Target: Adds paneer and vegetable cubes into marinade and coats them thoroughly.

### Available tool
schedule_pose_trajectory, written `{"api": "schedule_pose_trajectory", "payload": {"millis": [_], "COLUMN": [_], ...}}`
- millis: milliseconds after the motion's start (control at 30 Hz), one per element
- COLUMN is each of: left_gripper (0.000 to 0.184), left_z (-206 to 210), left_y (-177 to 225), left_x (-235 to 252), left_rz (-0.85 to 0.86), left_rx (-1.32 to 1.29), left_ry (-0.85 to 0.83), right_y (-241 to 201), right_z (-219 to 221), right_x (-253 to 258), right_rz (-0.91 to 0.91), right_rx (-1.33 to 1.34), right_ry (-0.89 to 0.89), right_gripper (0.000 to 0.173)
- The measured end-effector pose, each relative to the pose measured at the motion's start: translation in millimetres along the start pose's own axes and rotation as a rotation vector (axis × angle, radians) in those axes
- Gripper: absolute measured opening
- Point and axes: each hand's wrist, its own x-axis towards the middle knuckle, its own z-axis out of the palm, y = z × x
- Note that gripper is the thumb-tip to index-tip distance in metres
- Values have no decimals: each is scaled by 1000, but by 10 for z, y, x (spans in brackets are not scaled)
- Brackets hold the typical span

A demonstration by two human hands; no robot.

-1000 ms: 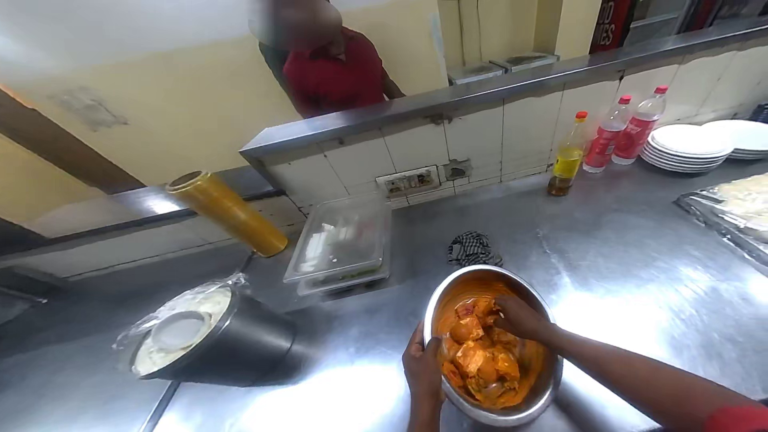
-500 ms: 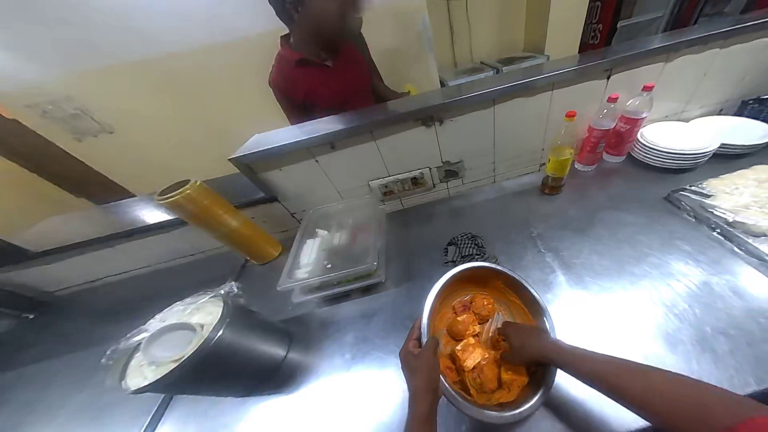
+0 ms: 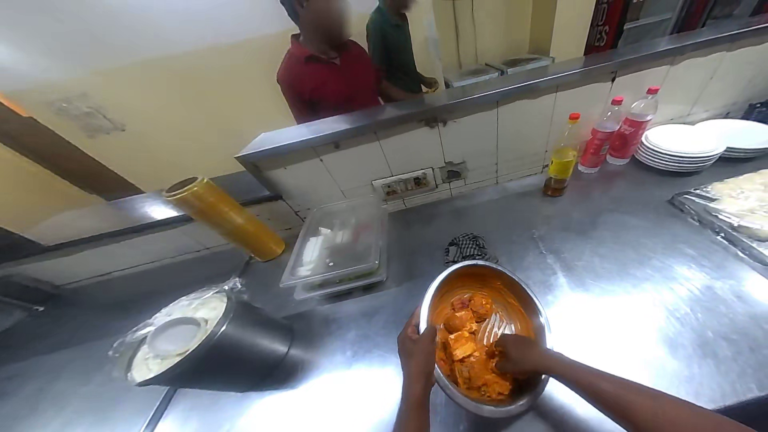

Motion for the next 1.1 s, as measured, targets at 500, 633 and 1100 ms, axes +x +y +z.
{"api": "schedule_pose_trajectory", "payload": {"millis": [500,633,1100], "left_gripper": [53,53,51], "left_z": [-64,-69,-65], "left_y": [-101,-119,-93], "left_x": [-130,-144,-157], "left_rz": [-6,2,24], "left_rx": [-50,-58,-88], "left_ry": [43,42,70], "right_y": [70,-17,-6], "right_z": [-204,-207,5], "right_x": [248,244,-36], "right_rz": [-23,150,172], "right_rx": [535,487,192], "right_ry": [104,319,97], "right_gripper": [41,40,52]}}
